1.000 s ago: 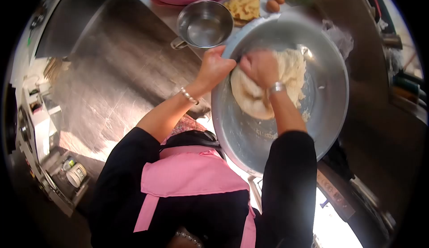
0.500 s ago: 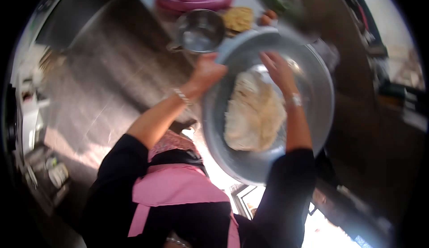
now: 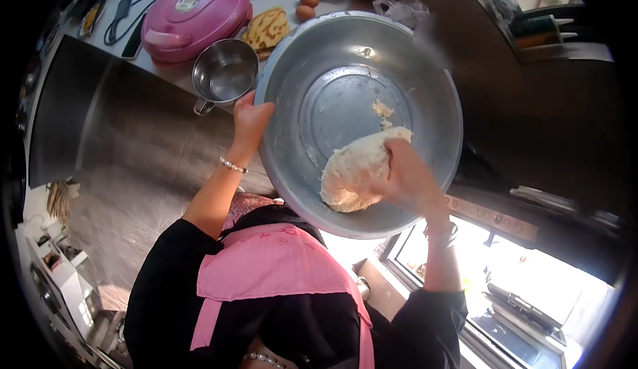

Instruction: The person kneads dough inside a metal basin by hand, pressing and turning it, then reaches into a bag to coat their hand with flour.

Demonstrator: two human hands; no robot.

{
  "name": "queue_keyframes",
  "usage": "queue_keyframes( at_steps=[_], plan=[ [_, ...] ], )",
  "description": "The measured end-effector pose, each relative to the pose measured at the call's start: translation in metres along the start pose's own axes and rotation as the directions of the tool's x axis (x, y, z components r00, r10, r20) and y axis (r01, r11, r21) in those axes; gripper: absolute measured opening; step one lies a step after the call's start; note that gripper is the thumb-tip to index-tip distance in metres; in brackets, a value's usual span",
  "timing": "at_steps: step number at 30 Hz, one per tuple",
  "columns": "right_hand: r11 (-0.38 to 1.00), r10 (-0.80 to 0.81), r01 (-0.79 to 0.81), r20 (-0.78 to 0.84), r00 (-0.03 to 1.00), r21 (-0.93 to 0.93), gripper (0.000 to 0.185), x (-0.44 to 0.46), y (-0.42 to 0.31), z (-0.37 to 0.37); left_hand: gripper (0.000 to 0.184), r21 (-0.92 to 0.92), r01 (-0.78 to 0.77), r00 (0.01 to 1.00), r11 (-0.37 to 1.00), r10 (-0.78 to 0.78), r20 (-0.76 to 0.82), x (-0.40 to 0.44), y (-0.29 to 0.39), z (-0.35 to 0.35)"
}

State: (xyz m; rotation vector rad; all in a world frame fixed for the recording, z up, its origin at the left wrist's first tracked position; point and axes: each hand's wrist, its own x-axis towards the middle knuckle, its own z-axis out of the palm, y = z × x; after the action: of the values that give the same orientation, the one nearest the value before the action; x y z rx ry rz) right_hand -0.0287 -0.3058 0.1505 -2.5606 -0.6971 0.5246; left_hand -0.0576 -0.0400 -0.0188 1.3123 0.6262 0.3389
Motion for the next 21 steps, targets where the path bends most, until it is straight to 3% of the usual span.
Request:
queue_keyframes(
  at_steps=[3, 5, 8, 12, 17, 21],
  plan=[
    [0.967, -0.110, 0.007, -0.392, 0.914, -0.256, 0.060, -0.022, 0.000, 0.060, 0.024, -0.032, 0.015, 0.999, 0.999, -0.014, 0.034, -0.003, 0.005, -0.002],
    [0.938, -0.274, 0.080, -0.581, 0.766, -0.337, 0.058, -0.015, 0.032, 0.111, 0.025, -0.046, 0.043, 0.997, 0.998, -0.040, 0.060, -0.005, 0.006, -0.002],
    [0.944, -0.282, 0.107, -0.592, 0.755, -0.312, 0.053, 0.041, 0.045, 0.136, 0.028, -0.036, 0.097, 0.993, 0.995, -0.094, 0.077, -0.004, 0.007, -0.001],
    [0.959, -0.264, 0.189, -0.420, 0.868, -0.212, 0.045, 0.128, 0.052, 0.123, 0.033, 0.009, 0.177, 0.982, 0.984, -0.178, 0.065, -0.005, 0.011, 0.001],
    [0.942, -0.225, 0.127, -0.306, 0.925, -0.309, 0.031, 0.194, 0.051, 0.123, 0.045, 0.139, 0.170, 0.980, 0.976, -0.182, 0.077, -0.002, 0.014, -0.002],
    [0.944, -0.150, 0.048, -0.295, 0.944, -0.326, 0.027, 0.222, 0.060, 0.132, 0.048, 0.137, 0.125, 0.983, 0.983, -0.142, 0.118, -0.001, 0.015, -0.004]
  ],
)
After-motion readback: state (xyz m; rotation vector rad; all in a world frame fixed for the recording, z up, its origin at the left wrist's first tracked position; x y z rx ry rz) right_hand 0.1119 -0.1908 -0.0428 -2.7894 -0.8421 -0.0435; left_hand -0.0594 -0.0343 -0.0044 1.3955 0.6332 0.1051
